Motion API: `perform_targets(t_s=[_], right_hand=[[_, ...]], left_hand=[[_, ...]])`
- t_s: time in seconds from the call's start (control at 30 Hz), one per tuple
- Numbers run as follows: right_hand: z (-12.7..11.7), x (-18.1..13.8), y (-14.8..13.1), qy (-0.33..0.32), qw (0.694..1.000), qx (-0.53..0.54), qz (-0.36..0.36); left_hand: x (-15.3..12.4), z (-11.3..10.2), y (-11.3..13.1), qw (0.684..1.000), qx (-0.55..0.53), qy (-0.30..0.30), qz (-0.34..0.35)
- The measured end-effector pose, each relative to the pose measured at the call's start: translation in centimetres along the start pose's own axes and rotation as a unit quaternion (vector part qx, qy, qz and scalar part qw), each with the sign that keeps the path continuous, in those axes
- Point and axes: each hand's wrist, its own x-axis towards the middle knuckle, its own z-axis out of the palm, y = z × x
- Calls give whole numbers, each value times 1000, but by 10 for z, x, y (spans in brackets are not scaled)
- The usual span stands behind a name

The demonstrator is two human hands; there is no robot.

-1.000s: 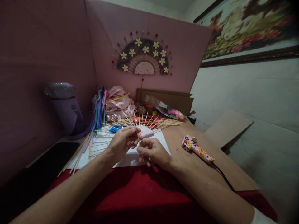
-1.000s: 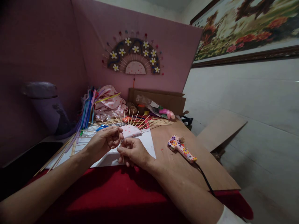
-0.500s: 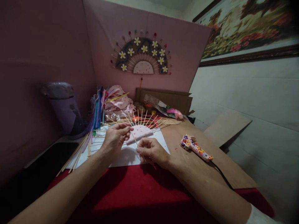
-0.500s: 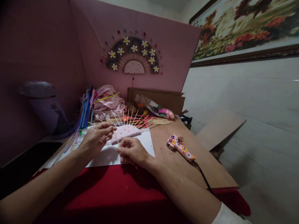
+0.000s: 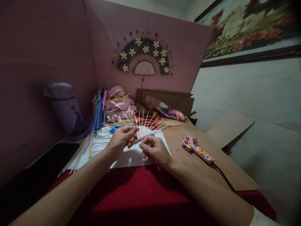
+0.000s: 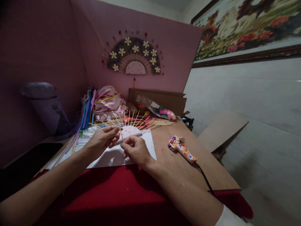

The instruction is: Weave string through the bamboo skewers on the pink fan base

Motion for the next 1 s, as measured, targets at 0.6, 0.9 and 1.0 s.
perform_targets(t_s=[0.6, 0.9, 1.0], right_hand=[[-1, -1, 2, 38, 997, -45, -45], [0, -4, -5, 24, 995, -81, -49], [0, -4, -3, 20, 996, -73, -47]], left_hand=[[7, -16, 10, 997, -8, 70, 36], [3, -4, 6, 997, 47, 20, 62], [5, -9, 9, 994, 11, 89, 63]])
